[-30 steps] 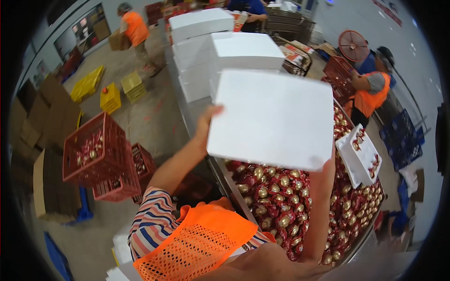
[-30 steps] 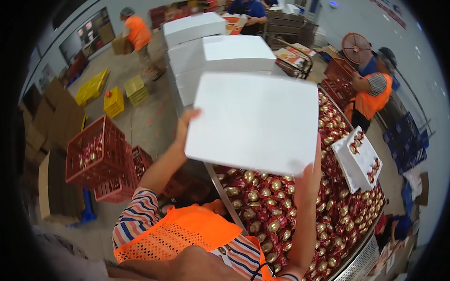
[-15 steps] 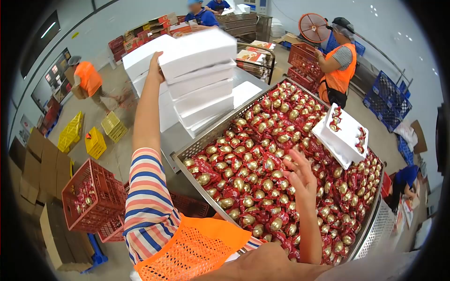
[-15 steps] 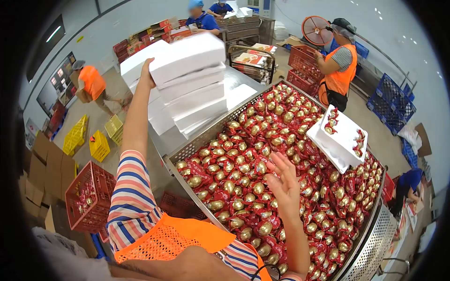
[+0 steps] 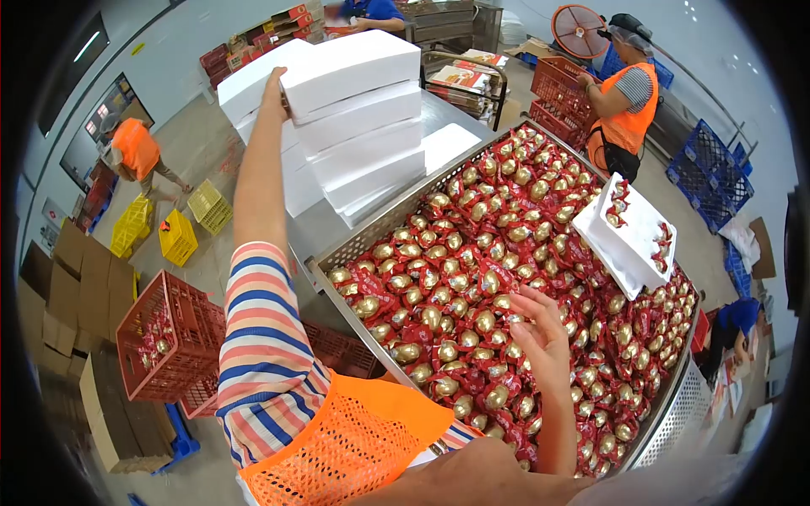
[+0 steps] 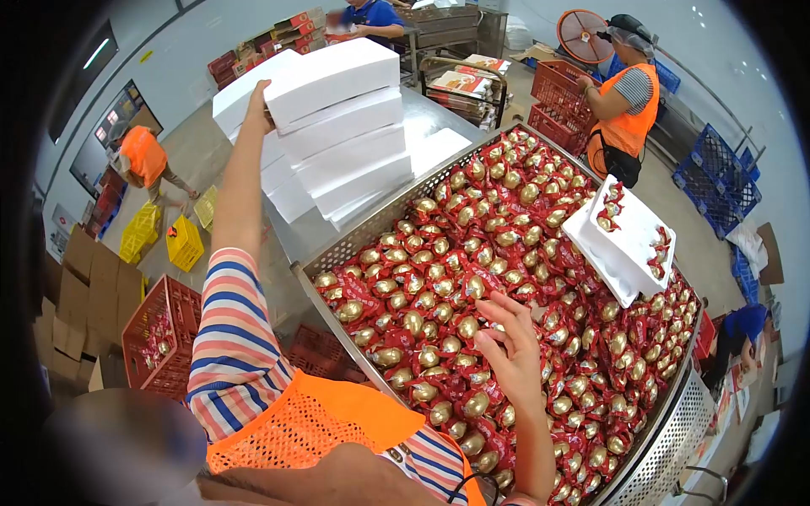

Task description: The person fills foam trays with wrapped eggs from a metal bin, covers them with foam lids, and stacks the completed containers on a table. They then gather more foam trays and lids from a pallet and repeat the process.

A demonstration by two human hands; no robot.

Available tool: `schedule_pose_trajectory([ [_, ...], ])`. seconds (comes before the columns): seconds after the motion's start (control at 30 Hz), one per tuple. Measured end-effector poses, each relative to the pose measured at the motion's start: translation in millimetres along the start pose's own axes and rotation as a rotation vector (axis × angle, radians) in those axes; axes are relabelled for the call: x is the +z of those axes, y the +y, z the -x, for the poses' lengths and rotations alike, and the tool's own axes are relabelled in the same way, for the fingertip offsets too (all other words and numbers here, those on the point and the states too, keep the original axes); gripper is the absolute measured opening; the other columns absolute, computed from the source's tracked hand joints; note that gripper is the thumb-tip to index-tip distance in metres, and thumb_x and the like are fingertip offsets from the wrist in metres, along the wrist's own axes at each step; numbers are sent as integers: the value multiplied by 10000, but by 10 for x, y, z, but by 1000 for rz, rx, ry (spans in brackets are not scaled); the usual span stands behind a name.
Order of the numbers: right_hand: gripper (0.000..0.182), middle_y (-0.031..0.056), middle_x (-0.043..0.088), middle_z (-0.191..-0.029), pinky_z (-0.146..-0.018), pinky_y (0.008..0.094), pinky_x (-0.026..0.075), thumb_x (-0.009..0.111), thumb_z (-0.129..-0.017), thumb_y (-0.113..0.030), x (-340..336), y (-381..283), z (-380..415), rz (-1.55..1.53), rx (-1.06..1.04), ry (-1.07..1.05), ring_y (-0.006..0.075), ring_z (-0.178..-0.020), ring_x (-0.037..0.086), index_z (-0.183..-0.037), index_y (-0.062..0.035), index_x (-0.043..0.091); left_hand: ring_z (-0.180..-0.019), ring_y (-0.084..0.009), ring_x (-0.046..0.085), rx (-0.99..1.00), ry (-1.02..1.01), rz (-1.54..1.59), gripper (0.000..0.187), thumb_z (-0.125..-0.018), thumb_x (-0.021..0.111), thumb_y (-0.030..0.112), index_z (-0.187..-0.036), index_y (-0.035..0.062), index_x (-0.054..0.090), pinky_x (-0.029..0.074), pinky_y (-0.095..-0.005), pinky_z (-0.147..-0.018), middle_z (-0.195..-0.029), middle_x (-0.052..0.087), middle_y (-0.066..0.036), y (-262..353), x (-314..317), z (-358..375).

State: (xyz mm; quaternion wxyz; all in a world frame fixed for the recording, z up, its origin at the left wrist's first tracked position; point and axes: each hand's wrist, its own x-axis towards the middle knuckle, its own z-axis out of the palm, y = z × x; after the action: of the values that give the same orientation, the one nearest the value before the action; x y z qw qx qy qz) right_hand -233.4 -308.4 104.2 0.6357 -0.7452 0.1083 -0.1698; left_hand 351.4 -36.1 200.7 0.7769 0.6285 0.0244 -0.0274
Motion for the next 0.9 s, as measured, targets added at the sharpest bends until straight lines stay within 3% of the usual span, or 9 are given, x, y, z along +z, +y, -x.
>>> schedule_pose_trajectory([
  [0.1, 368, 105, 426, -1398, -939, 321, 466, 655, -887, -137, 33, -72, -158, 56, -38, -63, 201, -1236, 499, -1248, -74, 628, -1015, -318, 571, 15, -58, -94, 841, -701, 649, 572, -1277, -29, 524, 491, -516, -861, -1107, 575, -190, 26, -11, 29],
  [0.2, 366, 111, 433, -1389, -906, 326, 495, 651, -892, -155, 126, -198, -407, 164, -111, -149, 213, -1228, 504, -1252, -92, 627, -1130, -351, 542, 94, 26, -348, 854, -741, 614, 576, -1363, 6, 485, 472, -556, -905, -1277, 514, -246, 146, -22, 222],
  [0.3, 385, 114, 431, -1391, -905, 330, 496, 659, -888, -165, 200, -311, -591, 238, -167, -203, 222, -1226, 504, -1268, -121, 618, -1252, -394, 474, 146, 93, -834, 934, -776, 580, 623, -1488, 68, 340, 431, -630, -932, -1456, 377, -255, 196, -242, -391],
  [0.4, 395, 137, 435, -1373, -943, 361, 474, 676, -885, -197, 278, -522, -766, 365, -240, -211, 261, -1234, 491, -1270, -134, 611, -1341, -437, 380, 302, 79, -521, 1008, -783, 570, 677, -1534, 96, 231, 384, -688, -949, -1531, 295, -232, 228, -49, 522],
  [0.6, 528, 195, 402, -1382, -993, 415, 447, 708, -829, -147, 580, -985, -1327, 737, -503, -220, 361, -1234, 482, -1324, -99, 531, -1402, -493, 209, 244, -159, -234, 1070, -800, 605, 645, -1556, 202, -8, 324, -772, -913, -1587, 156, -192, -208, -117, 851],
  [0.67, 587, 218, 382, -1407, -983, 427, 455, 733, -795, -111, 771, -1022, -1631, 830, -581, -207, 395, -1209, 496, -1335, -70, 505, -1403, -487, 211, 209, -149, -264, 1049, -814, 611, 612, -1557, 194, 1, 326, -761, -924, -1585, 154, -207, -165, -59, 865],
  [0.73, 666, 216, 362, -1427, -1002, 461, 437, 768, -753, -101, 1004, -1066, -1927, 925, -687, -182, 416, -1244, 459, -1356, -81, 484, -1367, -457, 290, 203, -171, -202, 1035, -805, 633, 590, -1553, 179, 46, 365, -719, -918, -1541, 264, -191, -139, -59, 958],
  [0.83, 766, 206, 326, -1463, -1031, 498, 403, 799, -715, -104, 1360, -1061, -2281, 1089, -861, -96, 425, -1290, 410, -1395, -108, 446, -1255, -398, 423, 252, -112, -39, 847, -825, 647, 520, -1482, 131, 282, 448, -601, -883, -1447, 388, -173, -336, -249, 856],
  [0.9, 816, 203, 302, -1483, -1041, 514, 387, 810, -704, -110, 1557, -1101, -2380, 1131, -855, -95, 427, -1314, 380, -1420, -124, 419, -1230, -350, 456, 257, -173, 120, 786, -839, 672, 490, -1446, 103, 357, 467, -544, -913, -1387, 433, -155, -626, -638, 801],
])
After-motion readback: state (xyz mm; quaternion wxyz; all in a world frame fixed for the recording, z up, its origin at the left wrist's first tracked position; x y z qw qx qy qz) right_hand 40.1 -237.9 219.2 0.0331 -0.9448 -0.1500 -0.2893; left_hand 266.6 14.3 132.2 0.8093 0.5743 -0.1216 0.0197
